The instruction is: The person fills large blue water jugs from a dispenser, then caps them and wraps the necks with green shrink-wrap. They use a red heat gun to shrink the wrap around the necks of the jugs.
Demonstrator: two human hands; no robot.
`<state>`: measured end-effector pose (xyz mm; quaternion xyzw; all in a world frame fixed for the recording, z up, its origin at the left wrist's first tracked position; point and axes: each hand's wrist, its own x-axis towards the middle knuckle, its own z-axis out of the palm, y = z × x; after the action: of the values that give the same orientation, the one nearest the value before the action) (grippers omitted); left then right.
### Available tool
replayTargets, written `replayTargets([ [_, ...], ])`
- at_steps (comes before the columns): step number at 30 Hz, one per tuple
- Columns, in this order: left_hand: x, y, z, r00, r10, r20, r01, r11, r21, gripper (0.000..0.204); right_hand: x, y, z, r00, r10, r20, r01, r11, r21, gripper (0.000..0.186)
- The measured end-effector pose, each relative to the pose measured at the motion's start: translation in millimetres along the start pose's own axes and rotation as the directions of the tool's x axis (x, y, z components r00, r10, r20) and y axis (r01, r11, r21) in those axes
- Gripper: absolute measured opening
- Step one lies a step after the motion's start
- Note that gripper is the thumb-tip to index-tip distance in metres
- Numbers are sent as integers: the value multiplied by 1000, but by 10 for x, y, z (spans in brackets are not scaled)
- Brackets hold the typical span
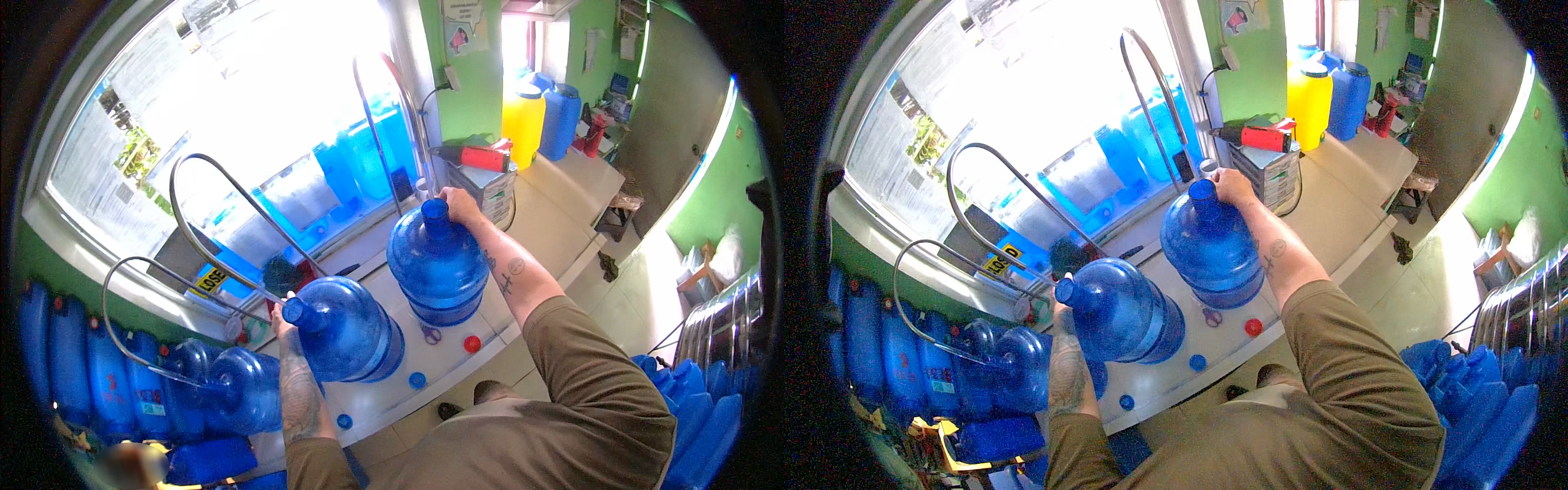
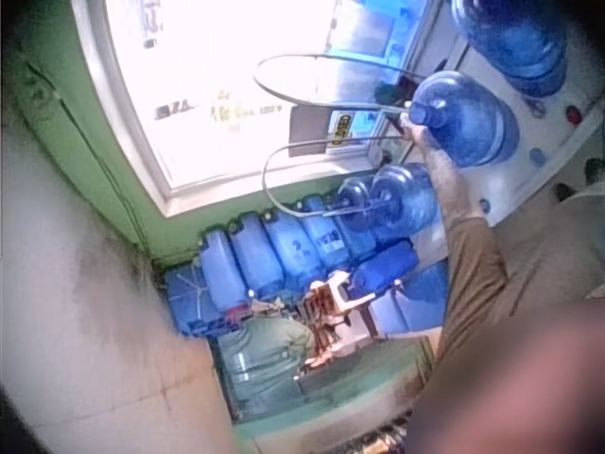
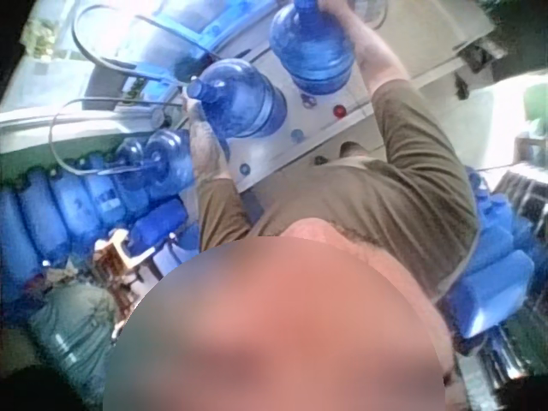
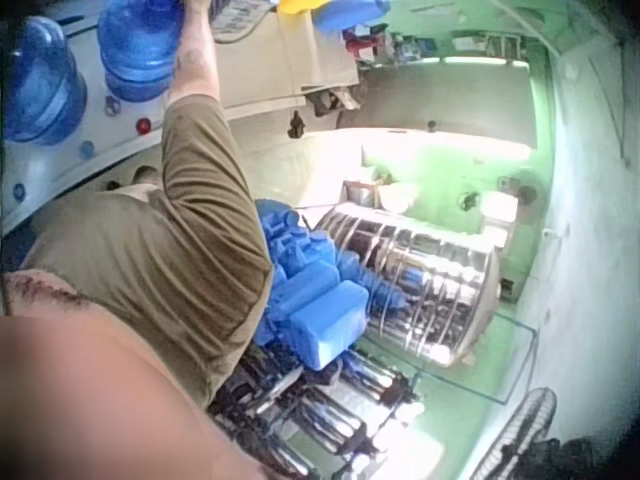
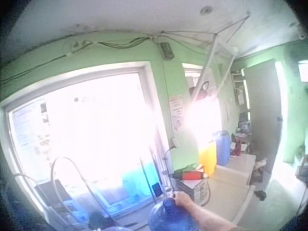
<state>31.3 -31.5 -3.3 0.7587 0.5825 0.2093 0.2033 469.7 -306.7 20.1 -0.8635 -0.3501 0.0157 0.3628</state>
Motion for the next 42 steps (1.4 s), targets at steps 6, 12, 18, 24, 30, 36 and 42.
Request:
replayTargets([
  [6, 219, -71, 45, 994, 104, 14, -105, 993, 60, 48, 181, 217, 149, 999, -41, 9, 42, 995, -87, 35],
  [12, 457, -205, 88, 955, 290, 58, -295, 939, 175, 47, 587, 690, 366, 922, -385, -21, 365, 888, -280, 39],
  [18, 398, -232, -25, 907, 409, 100, -421, 878, 230, 46, 573, 608, 390, 931, -355, -88, 334, 923, -193, 30],
  [24, 367, -158, -43, 886, 450, 110, -463, 849, 256, 45, 502, 571, 286, 956, -289, -44, 284, 953, -102, 34],
  [30, 390, -136, -81, 876, 471, 109, -482, 831, 277, 44, 584, 644, 361, 910, -413, -27, 393, 883, -258, 35],
  [36, 366, -172, -97, 844, 521, 131, -534, 786, 311, 43, 439, 520, 196, 881, -469, 54, 472, 868, -154, 35],
  [42, 215, -244, -143, 815, 560, 148, -573, 742, 348, 43, 191, 141, 51, 897, -441, 31, 441, 897, -19, 38],
])
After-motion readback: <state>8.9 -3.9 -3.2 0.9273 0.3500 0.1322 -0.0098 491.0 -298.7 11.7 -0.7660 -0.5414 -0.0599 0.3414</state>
